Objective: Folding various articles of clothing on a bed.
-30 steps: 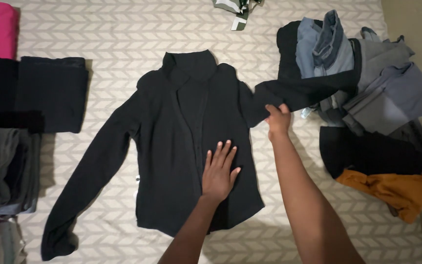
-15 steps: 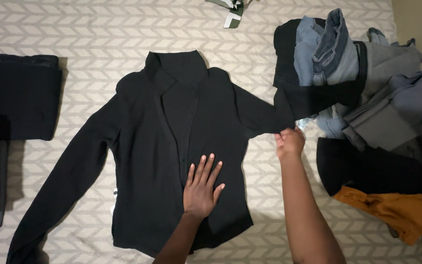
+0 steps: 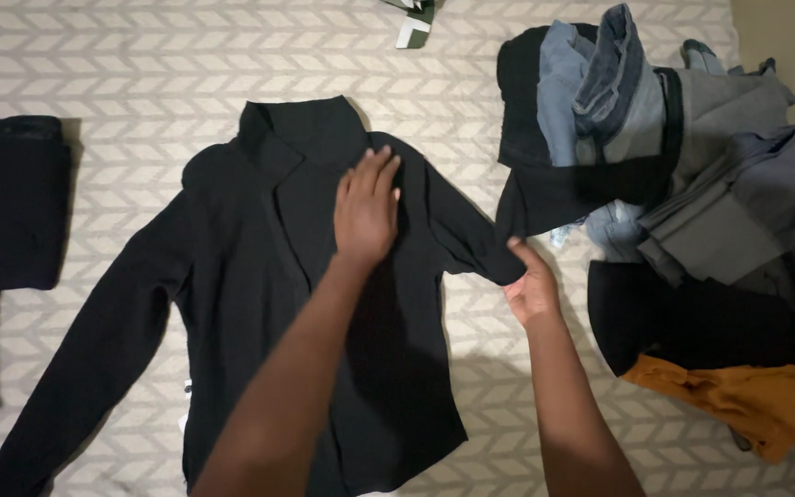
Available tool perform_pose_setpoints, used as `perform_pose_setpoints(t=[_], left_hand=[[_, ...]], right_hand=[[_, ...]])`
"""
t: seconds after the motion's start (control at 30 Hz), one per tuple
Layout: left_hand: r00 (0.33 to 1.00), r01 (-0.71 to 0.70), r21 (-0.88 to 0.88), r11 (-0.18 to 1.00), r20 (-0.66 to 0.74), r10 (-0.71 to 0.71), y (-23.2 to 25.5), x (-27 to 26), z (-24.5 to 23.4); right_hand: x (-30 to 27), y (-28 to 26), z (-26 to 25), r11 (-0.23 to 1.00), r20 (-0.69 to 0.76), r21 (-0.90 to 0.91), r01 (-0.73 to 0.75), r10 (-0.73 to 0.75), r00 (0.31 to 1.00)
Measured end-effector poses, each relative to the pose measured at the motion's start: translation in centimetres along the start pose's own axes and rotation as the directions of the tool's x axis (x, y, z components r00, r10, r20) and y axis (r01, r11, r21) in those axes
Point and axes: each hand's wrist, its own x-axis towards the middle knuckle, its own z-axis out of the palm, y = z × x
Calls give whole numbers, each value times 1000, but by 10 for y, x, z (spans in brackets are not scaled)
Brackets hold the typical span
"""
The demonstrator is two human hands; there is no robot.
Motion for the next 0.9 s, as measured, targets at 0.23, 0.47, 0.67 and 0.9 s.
perform_pose_setpoints(t=[0.23, 0.47, 0.67, 0.9], left_hand=[[958, -29, 260, 965, 282, -47, -18, 7, 35], [964, 19, 244, 970, 251, -82, 39, -31, 20], [973, 79, 104, 991, 209, -100, 61, -84, 21], [966, 37, 75, 996, 254, -55, 65, -120, -1]], right_hand=[[2, 11, -28, 967, 127, 253, 28, -62, 990], [0, -1, -30, 965, 203, 261, -11, -43, 978], [8, -27, -58, 931, 363, 357, -69, -71, 929], [-52, -92, 11, 933, 300, 137, 334, -360, 883]])
